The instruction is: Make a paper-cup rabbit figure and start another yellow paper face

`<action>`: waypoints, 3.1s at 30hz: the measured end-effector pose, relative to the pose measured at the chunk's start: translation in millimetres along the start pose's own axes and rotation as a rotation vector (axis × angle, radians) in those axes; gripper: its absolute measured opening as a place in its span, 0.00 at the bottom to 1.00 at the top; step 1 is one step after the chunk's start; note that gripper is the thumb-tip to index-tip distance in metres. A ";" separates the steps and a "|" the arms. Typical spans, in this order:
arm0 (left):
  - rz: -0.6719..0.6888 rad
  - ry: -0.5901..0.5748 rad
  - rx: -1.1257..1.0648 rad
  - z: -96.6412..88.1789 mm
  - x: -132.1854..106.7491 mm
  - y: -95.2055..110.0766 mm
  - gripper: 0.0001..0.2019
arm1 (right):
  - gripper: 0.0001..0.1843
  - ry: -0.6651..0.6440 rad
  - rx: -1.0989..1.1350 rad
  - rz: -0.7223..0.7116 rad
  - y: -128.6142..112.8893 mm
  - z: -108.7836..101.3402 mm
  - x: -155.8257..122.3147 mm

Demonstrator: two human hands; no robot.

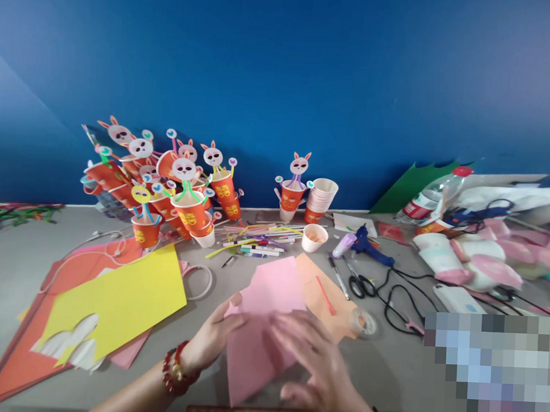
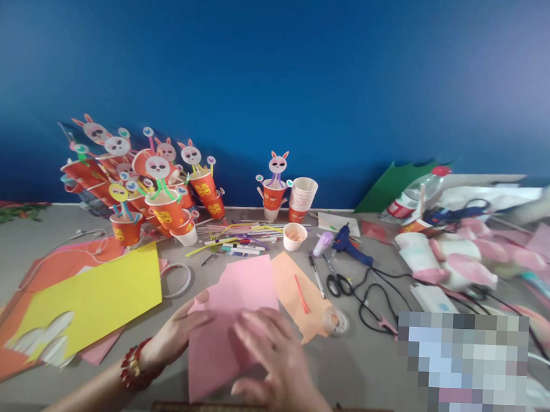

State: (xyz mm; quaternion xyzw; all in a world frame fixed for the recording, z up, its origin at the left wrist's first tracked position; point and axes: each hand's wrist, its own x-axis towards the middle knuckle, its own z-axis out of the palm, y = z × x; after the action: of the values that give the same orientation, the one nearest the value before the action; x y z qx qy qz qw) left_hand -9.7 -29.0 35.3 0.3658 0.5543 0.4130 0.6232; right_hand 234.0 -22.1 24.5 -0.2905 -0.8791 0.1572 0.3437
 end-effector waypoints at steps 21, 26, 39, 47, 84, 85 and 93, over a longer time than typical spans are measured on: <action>-0.199 -0.124 -0.046 12.8 11.4 -49.0 0.20 | 0.26 0.326 0.769 0.878 37.2 -33.4 -28.1; -0.081 -0.362 0.028 7.9 9.2 -21.3 0.25 | 0.23 0.234 0.909 0.912 34.6 -32.5 -21.6; 0.328 -0.310 0.700 29.8 42.2 11.5 0.12 | 0.14 0.101 0.807 0.859 45.7 -17.6 -16.9; 1.092 0.154 0.848 31.8 22.2 52.4 0.17 | 0.16 0.958 0.724 0.883 40.6 -32.9 -17.8; 0.915 -0.155 1.437 -40.4 19.8 -30.3 0.21 | 0.20 0.393 -0.093 0.219 7.0 -77.6 -53.1; 0.919 -0.138 1.433 -40.6 28.4 -29.2 0.19 | 0.23 0.402 -0.125 0.216 7.0 -76.9 -48.8; 0.917 -0.093 1.094 -38.1 40.9 7.6 0.17 | 0.38 0.382 -0.408 0.073 -18.9 -48.8 -29.7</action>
State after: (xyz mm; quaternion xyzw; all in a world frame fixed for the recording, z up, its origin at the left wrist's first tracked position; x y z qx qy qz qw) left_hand -46.5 11.5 21.8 0.8393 0.4453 0.2803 0.1369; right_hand 278.0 -51.5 53.1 -0.4096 -0.8008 -0.0685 0.4317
